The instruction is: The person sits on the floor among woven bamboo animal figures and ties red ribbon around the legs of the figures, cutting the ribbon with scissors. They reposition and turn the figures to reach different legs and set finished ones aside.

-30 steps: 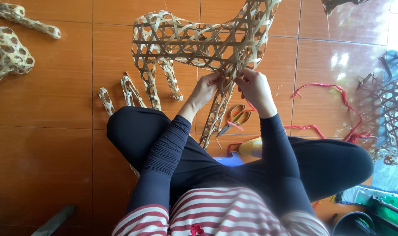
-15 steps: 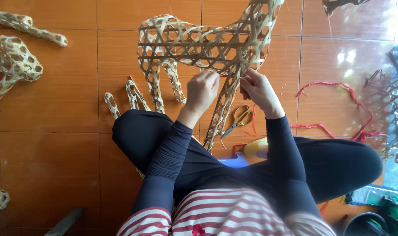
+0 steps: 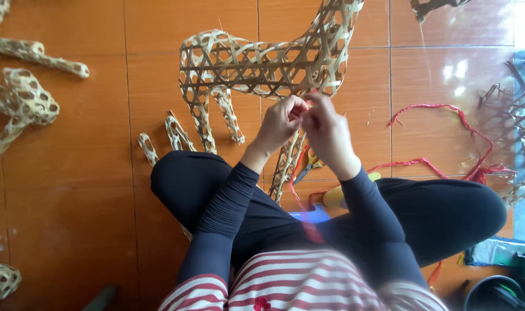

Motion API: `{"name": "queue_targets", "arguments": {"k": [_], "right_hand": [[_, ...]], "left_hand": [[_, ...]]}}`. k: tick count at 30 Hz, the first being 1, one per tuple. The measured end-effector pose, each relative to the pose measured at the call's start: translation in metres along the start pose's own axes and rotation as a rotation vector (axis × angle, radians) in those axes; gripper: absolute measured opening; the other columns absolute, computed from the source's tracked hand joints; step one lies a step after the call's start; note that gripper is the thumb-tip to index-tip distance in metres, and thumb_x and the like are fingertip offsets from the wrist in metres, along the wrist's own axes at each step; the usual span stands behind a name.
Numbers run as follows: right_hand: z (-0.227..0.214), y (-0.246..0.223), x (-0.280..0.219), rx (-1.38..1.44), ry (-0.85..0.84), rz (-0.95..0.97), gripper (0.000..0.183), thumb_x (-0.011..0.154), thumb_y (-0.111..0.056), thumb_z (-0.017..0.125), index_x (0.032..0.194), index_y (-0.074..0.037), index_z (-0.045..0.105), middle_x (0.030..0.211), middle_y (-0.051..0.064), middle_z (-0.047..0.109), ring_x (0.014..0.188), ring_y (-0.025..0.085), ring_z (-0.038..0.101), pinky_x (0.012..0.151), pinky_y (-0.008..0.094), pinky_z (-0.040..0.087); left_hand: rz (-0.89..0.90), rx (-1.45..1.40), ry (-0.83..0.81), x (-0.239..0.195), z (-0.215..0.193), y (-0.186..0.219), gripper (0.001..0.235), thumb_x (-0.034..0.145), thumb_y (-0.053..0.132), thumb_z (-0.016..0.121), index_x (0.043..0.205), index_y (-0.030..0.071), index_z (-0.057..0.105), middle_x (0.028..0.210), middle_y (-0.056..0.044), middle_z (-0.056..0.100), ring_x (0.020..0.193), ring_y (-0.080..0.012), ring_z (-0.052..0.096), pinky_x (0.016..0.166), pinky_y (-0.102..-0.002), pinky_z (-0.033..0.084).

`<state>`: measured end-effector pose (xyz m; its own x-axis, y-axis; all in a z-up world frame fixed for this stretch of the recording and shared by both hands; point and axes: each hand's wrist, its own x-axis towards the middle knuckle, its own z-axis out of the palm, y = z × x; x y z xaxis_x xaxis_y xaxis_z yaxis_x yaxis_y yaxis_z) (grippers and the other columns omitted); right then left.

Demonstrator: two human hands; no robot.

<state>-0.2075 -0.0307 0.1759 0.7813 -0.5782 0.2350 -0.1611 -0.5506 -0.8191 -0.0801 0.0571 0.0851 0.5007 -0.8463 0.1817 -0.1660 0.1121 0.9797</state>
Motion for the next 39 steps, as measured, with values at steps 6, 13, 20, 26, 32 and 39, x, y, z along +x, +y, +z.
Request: {"name": "queue_targets", "arguments": {"k": [6, 13, 20, 26, 32, 39], "right_hand": [[-0.013, -0.014, 0.021, -0.132, -0.133, -0.146, 0.035, 0.099, 0.004, 0.063, 0.132, -0.007, 0.065, 0.091, 0.016, 0.068, 0.079, 0.031, 0.07, 0.07, 0.038, 0.056], [-0.009, 0.019, 0.027, -0.119, -0.139, -0.241, 0.021, 0.094, 0.002, 0.071, 0.114, -0.004, 0.073, 0.103, 0.014, 0.068, 0.091, 0.031, 0.071, 0.078, 0.037, 0.057], [-0.006, 0.032, 0.015, 0.08, -0.156, -0.201, 0.013, 0.089, 0.007, 0.073, 0.097, 0.001, 0.065, 0.114, 0.013, 0.069, 0.094, 0.025, 0.074, 0.079, 0.032, 0.061], [-0.012, 0.036, 0.023, 0.08, -0.251, -0.17, 0.018, 0.084, 0.004, 0.077, 0.093, 0.0, 0.061, 0.106, 0.011, 0.068, 0.091, 0.023, 0.071, 0.078, 0.032, 0.059], [-0.006, 0.026, 0.025, 0.127, -0.241, -0.089, 0.021, 0.097, 0.003, 0.066, 0.118, 0.0, 0.065, 0.097, 0.01, 0.07, 0.086, 0.022, 0.07, 0.075, 0.03, 0.056], [-0.009, 0.019, 0.026, -0.045, -0.218, -0.193, 0.014, 0.092, 0.0, 0.07, 0.106, -0.002, 0.068, 0.092, 0.014, 0.066, 0.083, 0.031, 0.066, 0.073, 0.038, 0.054]], "left_hand": [[0.064, 0.137, 0.091, -0.003, -0.004, 0.007, 0.01, 0.098, 0.008, 0.07, 0.105, 0.004, 0.064, 0.094, -0.009, 0.075, 0.084, -0.0157, 0.077, 0.074, -0.027, 0.062], [-0.001, 0.027, 0.059, 0.0, -0.011, -0.005, 0.008, 0.102, 0.01, 0.069, 0.101, 0.003, 0.064, 0.087, -0.007, 0.068, 0.077, -0.0098, 0.065, 0.069, -0.027, 0.053], [-0.301, -0.537, -0.028, 0.003, -0.025, 0.013, 0.018, 0.088, 0.002, 0.077, 0.087, 0.003, 0.059, 0.097, -0.004, 0.073, 0.081, -0.0092, 0.065, 0.072, -0.025, 0.054], [0.122, 0.036, 0.057, -0.004, -0.007, -0.008, 0.016, 0.089, -0.008, 0.071, 0.089, 0.003, 0.06, 0.095, -0.007, 0.073, 0.086, -0.0141, 0.072, 0.075, -0.028, 0.059], [0.468, 0.646, 0.357, -0.004, 0.006, 0.021, 0.015, 0.09, -0.004, 0.071, 0.102, 0.004, 0.066, 0.1, -0.008, 0.069, 0.085, -0.0236, 0.072, 0.073, -0.033, 0.06], [0.457, 0.693, 0.295, -0.014, -0.011, 0.019, 0.015, 0.09, 0.002, 0.07, 0.104, 0.002, 0.067, 0.104, -0.01, 0.067, 0.09, -0.0269, 0.071, 0.079, -0.035, 0.06]]}}
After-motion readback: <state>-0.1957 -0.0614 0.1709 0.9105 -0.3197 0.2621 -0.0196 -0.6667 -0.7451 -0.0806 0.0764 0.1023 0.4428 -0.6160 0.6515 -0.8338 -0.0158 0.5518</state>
